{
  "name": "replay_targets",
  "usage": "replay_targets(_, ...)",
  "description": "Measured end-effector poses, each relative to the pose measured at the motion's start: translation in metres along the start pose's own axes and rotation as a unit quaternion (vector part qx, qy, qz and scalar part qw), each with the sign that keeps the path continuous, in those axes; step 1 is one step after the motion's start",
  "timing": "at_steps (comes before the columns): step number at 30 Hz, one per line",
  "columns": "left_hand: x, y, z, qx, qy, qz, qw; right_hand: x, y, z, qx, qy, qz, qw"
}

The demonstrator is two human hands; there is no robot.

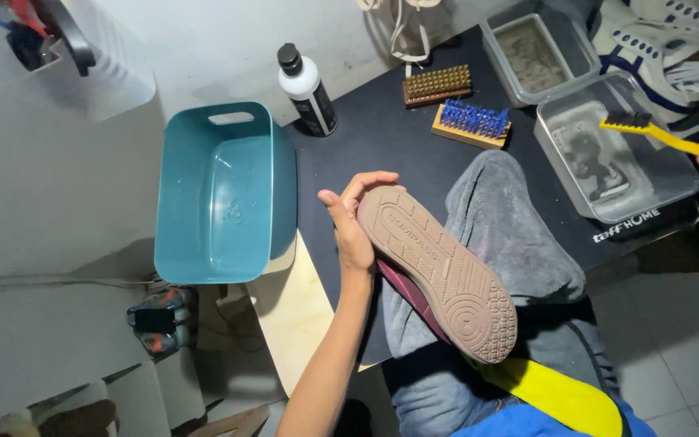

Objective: The person cleans the sole of a shoe using a yellow brush and a cleaning solution. They scrub the sole thoroughly and then wipe it with a grey cloth to remove residue.

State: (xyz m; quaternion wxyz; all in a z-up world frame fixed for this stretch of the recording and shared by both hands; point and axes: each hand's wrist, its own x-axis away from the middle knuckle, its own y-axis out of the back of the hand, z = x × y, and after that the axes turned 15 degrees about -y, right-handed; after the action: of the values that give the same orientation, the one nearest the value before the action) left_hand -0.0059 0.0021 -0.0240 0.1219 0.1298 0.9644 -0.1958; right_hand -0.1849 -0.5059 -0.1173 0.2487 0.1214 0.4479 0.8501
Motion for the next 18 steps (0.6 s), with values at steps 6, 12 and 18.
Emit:
replay_targets(6, -0.004, -0.006, -0.004, -0.012, 0.006, -0.009, 1.000, 0.052, 0.031, 0.149, -0.013, -0.035, 0.003, 0.999)
replay_targets(12, -0.002, -0.008, -0.011, -0.026, 0.008, -0.016, 0.999, 0.060, 0.034, 0.213, 0.137, -0.133, -0.012, 0.982)
replay_targets(18, -0.002, -0.008, -0.008, -0.019, 0.016, -0.017, 1.000, 0.051, 0.036, 0.236, 0.253, -0.152, 0.021, 0.955)
